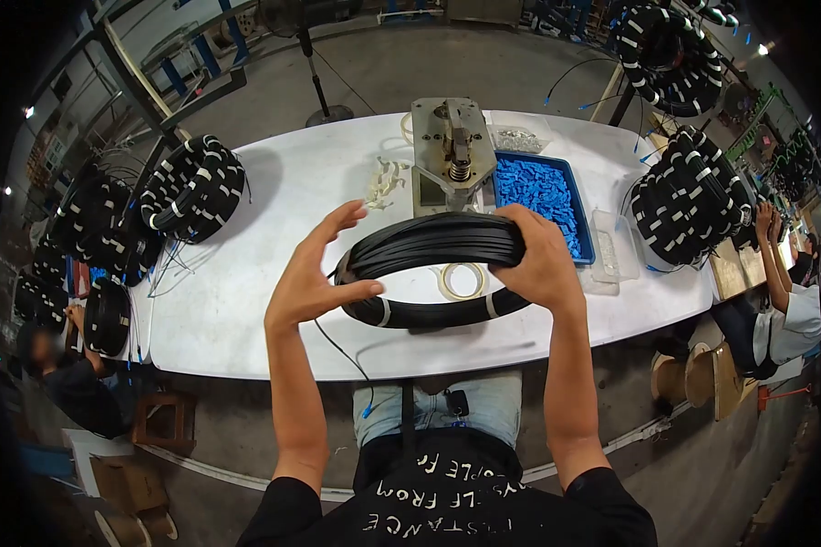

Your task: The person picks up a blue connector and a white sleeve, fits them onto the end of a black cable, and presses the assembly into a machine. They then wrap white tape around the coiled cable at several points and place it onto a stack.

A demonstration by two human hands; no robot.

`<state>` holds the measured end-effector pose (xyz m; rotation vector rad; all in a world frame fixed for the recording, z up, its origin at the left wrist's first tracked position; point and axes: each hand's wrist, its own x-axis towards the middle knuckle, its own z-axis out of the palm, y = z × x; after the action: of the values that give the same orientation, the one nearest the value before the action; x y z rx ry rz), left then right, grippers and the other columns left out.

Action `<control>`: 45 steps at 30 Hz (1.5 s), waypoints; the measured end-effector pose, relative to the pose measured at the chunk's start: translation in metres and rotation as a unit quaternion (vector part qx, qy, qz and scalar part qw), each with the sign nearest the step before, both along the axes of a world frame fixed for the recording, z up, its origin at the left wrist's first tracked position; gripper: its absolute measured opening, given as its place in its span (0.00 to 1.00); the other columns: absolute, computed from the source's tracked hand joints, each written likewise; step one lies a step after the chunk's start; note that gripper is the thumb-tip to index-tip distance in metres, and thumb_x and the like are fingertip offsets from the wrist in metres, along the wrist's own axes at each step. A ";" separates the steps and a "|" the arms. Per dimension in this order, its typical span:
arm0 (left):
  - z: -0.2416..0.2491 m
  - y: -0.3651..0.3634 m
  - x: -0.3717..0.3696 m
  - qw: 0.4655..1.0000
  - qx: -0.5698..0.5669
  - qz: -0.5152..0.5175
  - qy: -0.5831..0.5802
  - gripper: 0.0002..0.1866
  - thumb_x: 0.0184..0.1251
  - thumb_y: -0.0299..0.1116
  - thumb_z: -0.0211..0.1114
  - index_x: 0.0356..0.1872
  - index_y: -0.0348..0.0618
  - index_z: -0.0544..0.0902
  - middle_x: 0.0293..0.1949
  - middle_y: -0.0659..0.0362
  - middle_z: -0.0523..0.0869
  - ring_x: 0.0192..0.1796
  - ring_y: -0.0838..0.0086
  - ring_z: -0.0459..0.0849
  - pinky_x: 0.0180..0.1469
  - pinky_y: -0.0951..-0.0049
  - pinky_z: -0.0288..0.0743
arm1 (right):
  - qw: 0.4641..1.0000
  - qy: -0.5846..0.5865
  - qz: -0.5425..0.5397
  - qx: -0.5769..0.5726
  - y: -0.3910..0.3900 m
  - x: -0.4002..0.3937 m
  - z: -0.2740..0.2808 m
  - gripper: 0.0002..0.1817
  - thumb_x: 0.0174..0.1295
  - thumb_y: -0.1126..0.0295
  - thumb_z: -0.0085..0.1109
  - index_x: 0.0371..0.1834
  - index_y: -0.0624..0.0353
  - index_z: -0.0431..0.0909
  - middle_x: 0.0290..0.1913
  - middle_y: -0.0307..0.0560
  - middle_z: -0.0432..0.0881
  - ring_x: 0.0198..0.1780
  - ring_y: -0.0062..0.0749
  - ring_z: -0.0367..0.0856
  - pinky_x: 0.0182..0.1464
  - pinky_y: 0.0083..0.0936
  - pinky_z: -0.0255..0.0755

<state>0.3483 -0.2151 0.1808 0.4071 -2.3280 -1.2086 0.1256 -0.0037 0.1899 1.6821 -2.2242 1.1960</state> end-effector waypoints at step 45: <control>0.045 0.035 -0.078 0.951 -0.298 -0.010 -0.083 0.26 0.43 0.28 0.75 0.50 0.43 0.82 0.44 0.49 0.86 0.47 0.52 0.83 0.49 0.61 0.77 | 0.995 -0.050 0.036 0.077 0.006 -0.025 0.005 0.40 0.42 0.60 0.80 0.62 0.55 0.74 0.52 0.49 0.80 0.52 0.49 0.80 0.58 0.36 0.73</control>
<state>0.2700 -0.1799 0.2258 0.2741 -2.6922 -0.4382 0.1004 0.0018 0.1952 1.8103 -2.3917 1.1764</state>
